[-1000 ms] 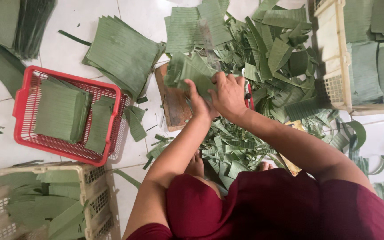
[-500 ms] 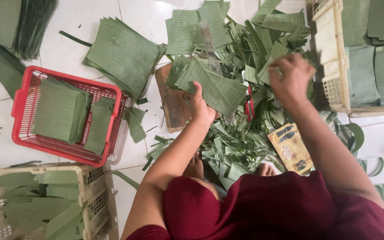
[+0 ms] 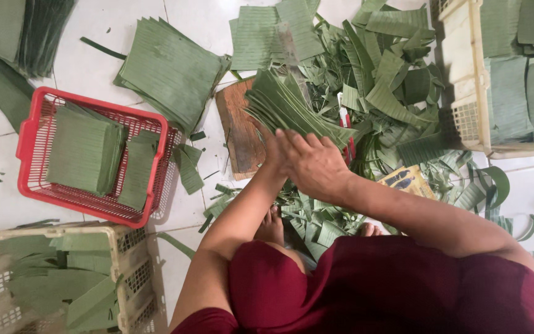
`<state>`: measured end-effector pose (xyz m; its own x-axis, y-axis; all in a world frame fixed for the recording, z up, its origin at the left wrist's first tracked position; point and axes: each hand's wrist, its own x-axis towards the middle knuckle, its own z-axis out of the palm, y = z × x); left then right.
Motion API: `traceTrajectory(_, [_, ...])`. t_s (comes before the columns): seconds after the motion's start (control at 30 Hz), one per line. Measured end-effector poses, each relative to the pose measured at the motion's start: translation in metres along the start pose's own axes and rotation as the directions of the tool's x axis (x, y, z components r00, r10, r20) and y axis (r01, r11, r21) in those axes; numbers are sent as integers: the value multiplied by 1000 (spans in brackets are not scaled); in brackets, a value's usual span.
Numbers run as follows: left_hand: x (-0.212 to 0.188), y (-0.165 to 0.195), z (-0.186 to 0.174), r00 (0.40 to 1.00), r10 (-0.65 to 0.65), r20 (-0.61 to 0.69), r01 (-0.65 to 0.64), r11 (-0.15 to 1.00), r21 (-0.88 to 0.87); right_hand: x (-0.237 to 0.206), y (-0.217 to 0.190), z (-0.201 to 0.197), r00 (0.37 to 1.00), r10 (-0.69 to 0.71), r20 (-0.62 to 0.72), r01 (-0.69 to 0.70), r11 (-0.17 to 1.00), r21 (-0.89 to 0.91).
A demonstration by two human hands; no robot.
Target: The person sits on the floor cutting banana leaf pieces into uniform rectangles, using a ruler as a straightedge and a utility knife on a wooden board. They stack the cut pieces, set trimmed scraps aside, and place finished stacks into plastic baskets.
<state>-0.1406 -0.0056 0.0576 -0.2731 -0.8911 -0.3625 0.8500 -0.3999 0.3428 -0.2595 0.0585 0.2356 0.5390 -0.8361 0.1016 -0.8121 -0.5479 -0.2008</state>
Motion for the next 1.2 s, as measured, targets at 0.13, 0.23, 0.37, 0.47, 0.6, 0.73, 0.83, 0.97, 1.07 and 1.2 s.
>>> traceTrajectory(0.13, [-18, 10, 6, 945, -180, -272, 228, 961, 158, 0, 20, -8, 989, 90, -115, -18, 859, 512])
traceTrajectory(0.23, [-28, 15, 24, 966, -204, 159, 205, 979, 4, 10, 55, -15, 942, 293, -164, -141, 790, 597])
traceTrajectory(0.37, [-36, 18, 46, 974, -217, 67, 218, 976, -4, 12, 76, -18, 917, 398, -29, -294, 724, 625])
traceTrajectory(0.47, [-38, 17, 53, 969, -232, 85, 234, 972, -22, 8, 68, -18, 918, 390, -66, -273, 746, 608])
traceTrajectory(0.6, [-43, 17, 53, 964, -241, 113, 248, 968, -49, 3, 47, -19, 935, 172, -311, -41, 921, 387])
traceTrajectory(0.73, [-50, 19, 58, 956, -249, 157, 264, 961, -86, 3, 28, -14, 985, -29, -172, 62, 979, 192])
traceTrajectory(0.83, [-54, 22, 65, 951, -248, 187, 271, 956, -109, 6, 22, -10, 991, 67, -114, -66, 998, 14])
traceTrajectory(0.97, [-57, 23, 75, 945, -245, 218, 278, 951, -139, 10, 21, -11, 984, 147, -105, -145, 989, 22])
traceTrajectory(1.07, [-59, 22, 80, 940, -256, 226, 294, 944, -151, 15, 18, -13, 978, 128, -166, -139, 988, -60])
traceTrajectory(1.2, [-60, 19, 80, 934, -228, 274, 283, 942, -180, 21, 16, -9, 981, 149, -120, -159, 984, -76])
